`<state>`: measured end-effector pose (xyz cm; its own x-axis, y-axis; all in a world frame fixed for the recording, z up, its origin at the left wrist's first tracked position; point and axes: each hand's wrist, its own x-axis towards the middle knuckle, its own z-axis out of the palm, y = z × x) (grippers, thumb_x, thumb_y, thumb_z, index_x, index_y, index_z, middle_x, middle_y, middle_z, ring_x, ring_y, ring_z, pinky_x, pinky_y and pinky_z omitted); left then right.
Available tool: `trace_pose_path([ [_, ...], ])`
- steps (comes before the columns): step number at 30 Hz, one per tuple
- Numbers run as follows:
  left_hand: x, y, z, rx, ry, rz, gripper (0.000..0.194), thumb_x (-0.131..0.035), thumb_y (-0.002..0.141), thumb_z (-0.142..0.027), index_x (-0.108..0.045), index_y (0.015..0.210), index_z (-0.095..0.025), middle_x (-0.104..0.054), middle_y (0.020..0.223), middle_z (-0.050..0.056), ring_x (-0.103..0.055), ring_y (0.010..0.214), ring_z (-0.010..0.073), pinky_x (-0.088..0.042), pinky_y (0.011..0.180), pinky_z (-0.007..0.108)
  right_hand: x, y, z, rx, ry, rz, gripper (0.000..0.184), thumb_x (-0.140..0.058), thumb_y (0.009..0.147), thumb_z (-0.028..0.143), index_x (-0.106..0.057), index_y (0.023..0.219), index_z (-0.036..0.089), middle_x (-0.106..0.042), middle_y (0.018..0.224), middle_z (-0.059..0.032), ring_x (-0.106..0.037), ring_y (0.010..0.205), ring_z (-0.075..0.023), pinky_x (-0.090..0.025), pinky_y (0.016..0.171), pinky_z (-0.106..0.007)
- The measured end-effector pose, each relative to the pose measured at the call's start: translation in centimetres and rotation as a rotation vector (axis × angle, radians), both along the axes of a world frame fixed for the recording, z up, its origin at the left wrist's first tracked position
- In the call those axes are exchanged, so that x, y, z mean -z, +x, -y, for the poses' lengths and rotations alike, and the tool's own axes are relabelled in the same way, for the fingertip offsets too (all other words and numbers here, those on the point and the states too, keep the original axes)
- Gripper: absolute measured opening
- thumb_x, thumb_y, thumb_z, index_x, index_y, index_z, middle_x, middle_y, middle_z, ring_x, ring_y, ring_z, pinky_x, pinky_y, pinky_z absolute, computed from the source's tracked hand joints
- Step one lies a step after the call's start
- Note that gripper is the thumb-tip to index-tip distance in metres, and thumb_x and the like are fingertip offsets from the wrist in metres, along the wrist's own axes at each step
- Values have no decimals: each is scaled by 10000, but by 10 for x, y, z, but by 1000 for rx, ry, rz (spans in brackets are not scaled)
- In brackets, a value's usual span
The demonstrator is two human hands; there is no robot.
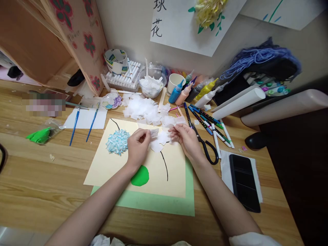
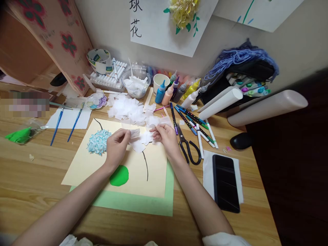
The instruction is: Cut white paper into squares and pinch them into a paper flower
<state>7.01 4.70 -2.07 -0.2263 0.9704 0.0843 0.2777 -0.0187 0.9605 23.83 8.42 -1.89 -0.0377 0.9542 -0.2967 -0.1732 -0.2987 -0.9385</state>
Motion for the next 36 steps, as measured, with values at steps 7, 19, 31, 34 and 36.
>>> trace_pose_path([
  [7,1,3,3,59,8,-4,215,-540,850,-317,-671,756,-175,-599,675,9,-519,616,122,-398,571,235,-10,-9,12,-164,412,379,138,-613,802,271,-634,927,215,-633,952,-44,-596,823,-149,-514,709,-278],
  [19,3,4,6,185,49,-11,178,-526,873,-278,-678,918,-197,-687,860,37,-623,769,143,-481,673,247,-6,-18,22,-201,547,590,45,-599,804,224,-627,837,210,-628,847,-41,-582,717,-155,-498,669,-291],
  [31,6,7,13,255,319,-402,235,-469,886,-132,-581,1089,-170,-654,947,65,-577,881,163,-460,782,290,0,-17,21,-107,437,431,30,-618,764,204,-640,778,189,-631,776,-33,-576,707,-153,-470,643,-275],
  [34,5,6,12,198,249,-361,163,-483,886,-156,-591,1007,-177,-642,893,42,-568,782,140,-451,727,267,3,-16,19,-92,370,361,54,-635,755,234,-637,765,181,-642,772,-33,-578,706,-151,-469,651,-273],
  [36,4,6,11,168,192,-320,106,-504,879,-185,-594,934,-182,-630,843,25,-551,710,126,-442,674,251,4,-16,18,-89,334,345,80,-642,750,255,-643,767,177,-649,776,-36,-579,703,-152,-469,652,-274],
])
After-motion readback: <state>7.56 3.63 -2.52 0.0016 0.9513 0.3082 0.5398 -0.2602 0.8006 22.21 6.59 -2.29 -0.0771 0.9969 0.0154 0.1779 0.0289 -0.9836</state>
